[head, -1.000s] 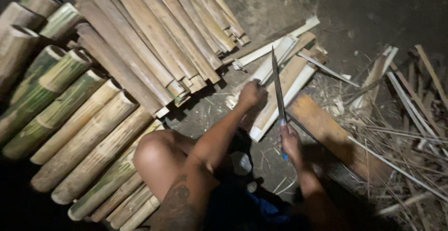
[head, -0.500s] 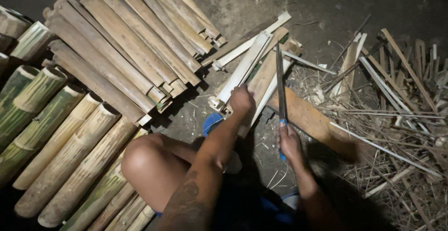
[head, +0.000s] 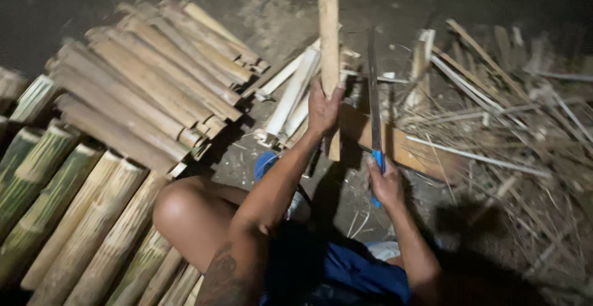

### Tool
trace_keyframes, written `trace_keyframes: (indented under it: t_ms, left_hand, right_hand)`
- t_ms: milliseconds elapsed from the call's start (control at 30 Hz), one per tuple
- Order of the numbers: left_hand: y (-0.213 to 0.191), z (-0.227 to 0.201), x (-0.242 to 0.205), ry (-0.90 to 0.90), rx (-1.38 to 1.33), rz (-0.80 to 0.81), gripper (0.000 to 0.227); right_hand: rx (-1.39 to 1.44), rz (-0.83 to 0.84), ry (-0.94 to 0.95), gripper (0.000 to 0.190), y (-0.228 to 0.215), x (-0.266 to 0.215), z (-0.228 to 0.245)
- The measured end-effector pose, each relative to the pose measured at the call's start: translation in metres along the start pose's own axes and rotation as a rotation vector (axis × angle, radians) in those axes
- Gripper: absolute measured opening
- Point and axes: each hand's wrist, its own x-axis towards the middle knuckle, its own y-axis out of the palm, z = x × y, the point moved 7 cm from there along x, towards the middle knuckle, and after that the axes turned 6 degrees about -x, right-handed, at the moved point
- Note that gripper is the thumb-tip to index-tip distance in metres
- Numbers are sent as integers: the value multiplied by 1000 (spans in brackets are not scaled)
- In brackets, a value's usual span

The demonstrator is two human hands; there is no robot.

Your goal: The person sits on the ground and uses a knife to split bamboo sections into thin strips. The person repeatedly cuts the bamboo, rotates the pieces, and places the finished strips aside.

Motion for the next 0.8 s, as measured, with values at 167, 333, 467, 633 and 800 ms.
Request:
trace_keyframes:
  t_ms: [167,333,467,633,800]
  left_hand:
    - [57,-48,-16,242,-115,163,76]
    - [105,-55,-23,396,99,331,87]
    - [124,-58,-42,407,151,605,88]
    - [120,-80,-74,445,91,925,79]
    - [115,-99,-84,465,76,1008,78]
  right_hand:
    - [50,-171,-71,22,-57,-37,53]
    - [-52,-314,-58,21,-99,-68,102]
    - [-167,-356,-119,22,-107,-87,135]
    - [-165,-362,-183,48,-113,-99,151]
    - [-362,-394,-311,43,-107,-94,157]
